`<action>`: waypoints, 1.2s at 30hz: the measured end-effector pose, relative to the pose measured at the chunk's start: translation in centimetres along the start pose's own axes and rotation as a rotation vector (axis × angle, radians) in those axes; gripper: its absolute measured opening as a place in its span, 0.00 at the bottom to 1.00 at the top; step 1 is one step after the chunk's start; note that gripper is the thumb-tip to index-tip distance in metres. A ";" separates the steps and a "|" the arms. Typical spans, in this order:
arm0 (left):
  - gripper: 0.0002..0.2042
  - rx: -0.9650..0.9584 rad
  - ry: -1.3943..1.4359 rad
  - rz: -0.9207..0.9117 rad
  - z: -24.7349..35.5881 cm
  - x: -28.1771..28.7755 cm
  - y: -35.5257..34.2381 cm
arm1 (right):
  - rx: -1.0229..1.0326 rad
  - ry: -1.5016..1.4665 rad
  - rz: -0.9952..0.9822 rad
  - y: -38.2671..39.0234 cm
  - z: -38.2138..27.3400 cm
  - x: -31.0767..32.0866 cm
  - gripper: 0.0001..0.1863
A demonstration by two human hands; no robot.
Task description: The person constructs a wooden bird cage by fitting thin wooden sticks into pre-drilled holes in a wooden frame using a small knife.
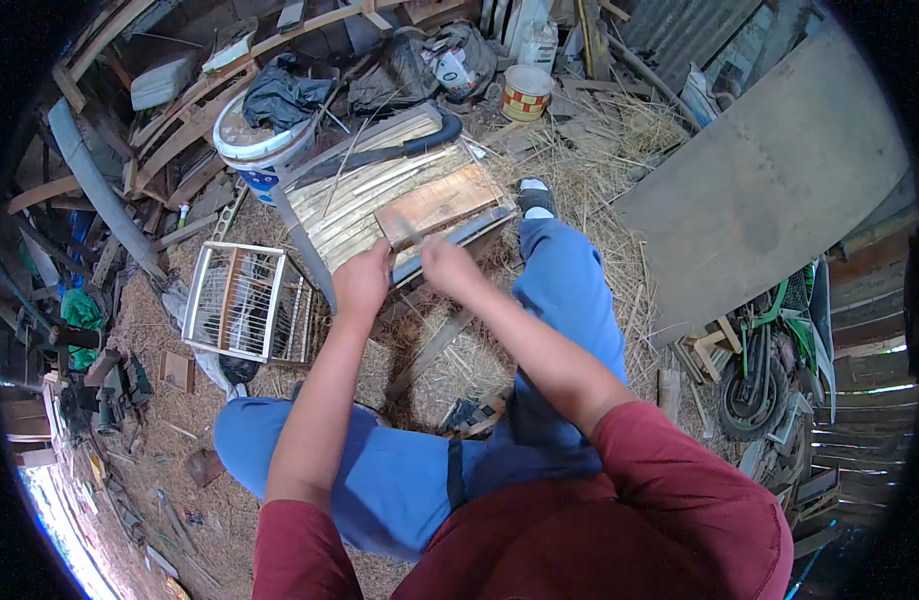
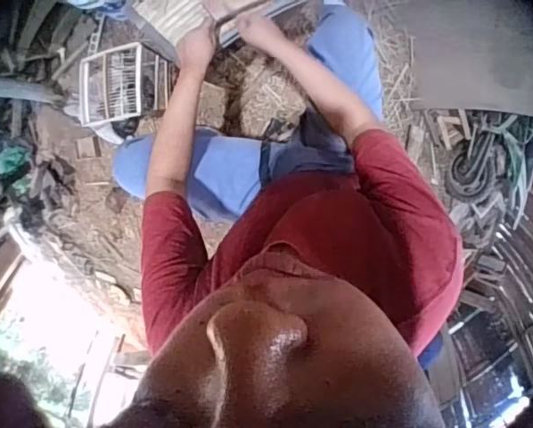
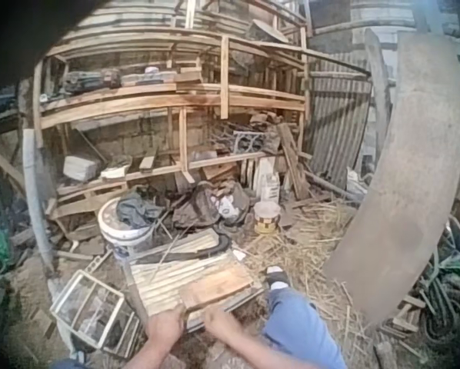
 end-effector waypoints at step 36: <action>0.04 -0.172 0.162 0.212 6.5 12.8 1.7 | 0.336 -1.191 0.191 3.3 -1.6 15.6 0.10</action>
Point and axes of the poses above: each hand's wrist, its own y-axis away from the middle knuckle, its own x-axis out of the back of the hand, z = x × y, the point moved 9 cm from there along -y, towards the middle knuckle, and after that the axes turned 13 degrees about -z, right-handed, at the moved point
